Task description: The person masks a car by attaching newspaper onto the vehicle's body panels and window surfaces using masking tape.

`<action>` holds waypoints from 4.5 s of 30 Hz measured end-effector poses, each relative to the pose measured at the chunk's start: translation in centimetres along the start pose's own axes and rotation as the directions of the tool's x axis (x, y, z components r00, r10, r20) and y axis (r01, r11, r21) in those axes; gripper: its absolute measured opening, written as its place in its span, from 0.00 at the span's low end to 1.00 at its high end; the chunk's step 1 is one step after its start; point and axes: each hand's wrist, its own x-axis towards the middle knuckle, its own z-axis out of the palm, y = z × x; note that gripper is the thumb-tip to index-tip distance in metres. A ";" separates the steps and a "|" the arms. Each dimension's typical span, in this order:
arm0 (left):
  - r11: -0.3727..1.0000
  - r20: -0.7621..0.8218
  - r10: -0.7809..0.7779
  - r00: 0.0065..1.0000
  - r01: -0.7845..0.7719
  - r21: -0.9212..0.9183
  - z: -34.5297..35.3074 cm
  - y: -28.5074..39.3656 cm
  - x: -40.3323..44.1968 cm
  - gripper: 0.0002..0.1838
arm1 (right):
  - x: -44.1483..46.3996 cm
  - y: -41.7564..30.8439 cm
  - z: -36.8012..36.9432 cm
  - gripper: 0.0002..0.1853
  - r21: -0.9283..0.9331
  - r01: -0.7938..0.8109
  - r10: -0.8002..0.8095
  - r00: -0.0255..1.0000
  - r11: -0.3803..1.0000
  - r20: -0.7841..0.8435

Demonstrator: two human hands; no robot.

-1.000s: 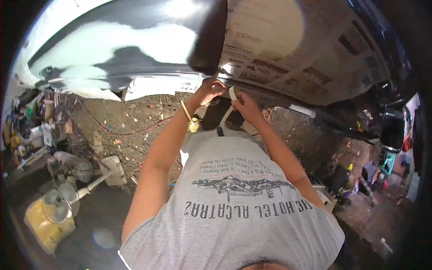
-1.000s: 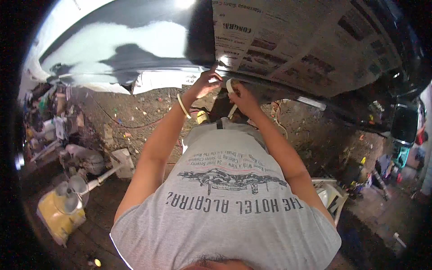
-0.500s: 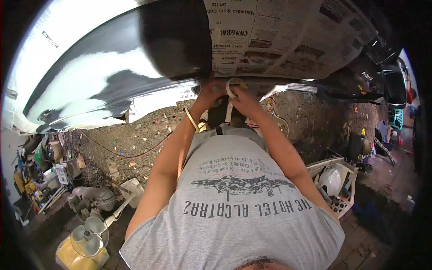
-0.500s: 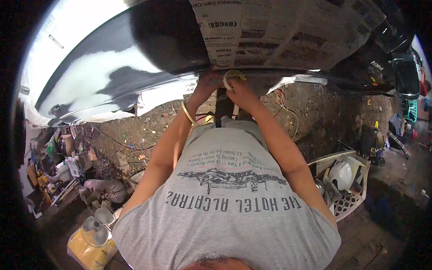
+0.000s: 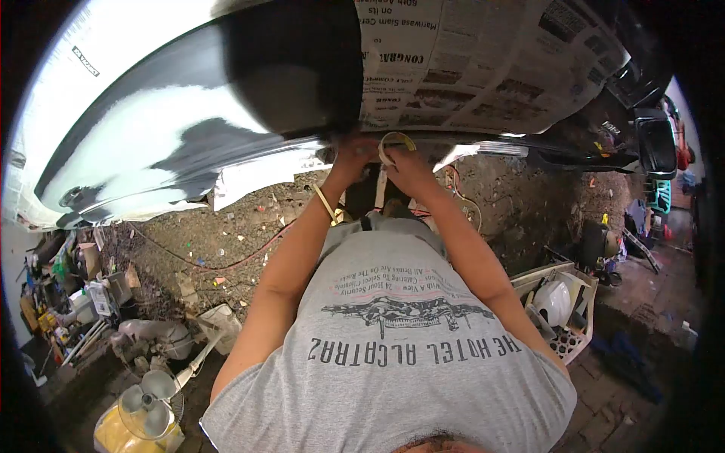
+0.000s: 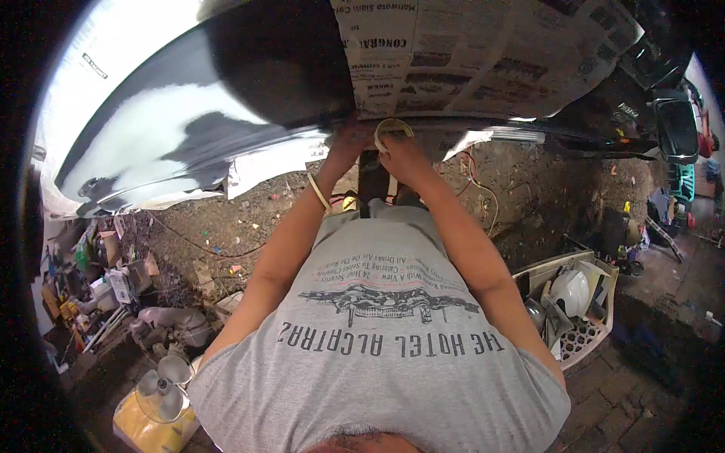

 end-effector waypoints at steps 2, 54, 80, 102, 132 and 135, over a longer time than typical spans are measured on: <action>0.999 0.051 -0.029 0.998 0.031 -0.029 -0.3 0.6 0.1 0.16 | 0.0 0.3 0.4 0.19 0.004 -0.013 0.013 1.000 1.000 0.022; 0.310 -0.459 -0.532 0.711 -0.341 -0.888 9.0 -1.1 2.5 0.03 | 0.7 5.9 -3.5 0.27 -0.301 0.171 -0.046 0.923 0.938 0.383; 0.108 -0.591 -0.660 0.464 -0.720 -0.686 11.0 -0.5 5.2 0.07 | 10.1 -0.6 -4.0 0.34 -0.589 0.741 -0.372 0.672 0.322 0.641; 0.635 -0.669 -0.675 0.310 -0.216 -0.741 11.1 -2.1 5.8 0.10 | 10.3 2.1 -0.6 0.41 -0.728 0.681 -0.300 0.714 0.084 0.633; 0.915 -0.905 -0.395 0.158 -0.023 -0.403 12.5 -3.4 4.3 0.05 | 6.7 -0.2 -5.2 0.44 -0.613 0.729 -0.248 0.682 0.304 0.688; 0.979 -0.965 -0.202 0.168 0.032 -0.200 11.6 -2.6 5.0 0.04 | 5.1 3.6 -5.9 0.42 -0.610 0.684 -0.159 0.708 0.400 0.688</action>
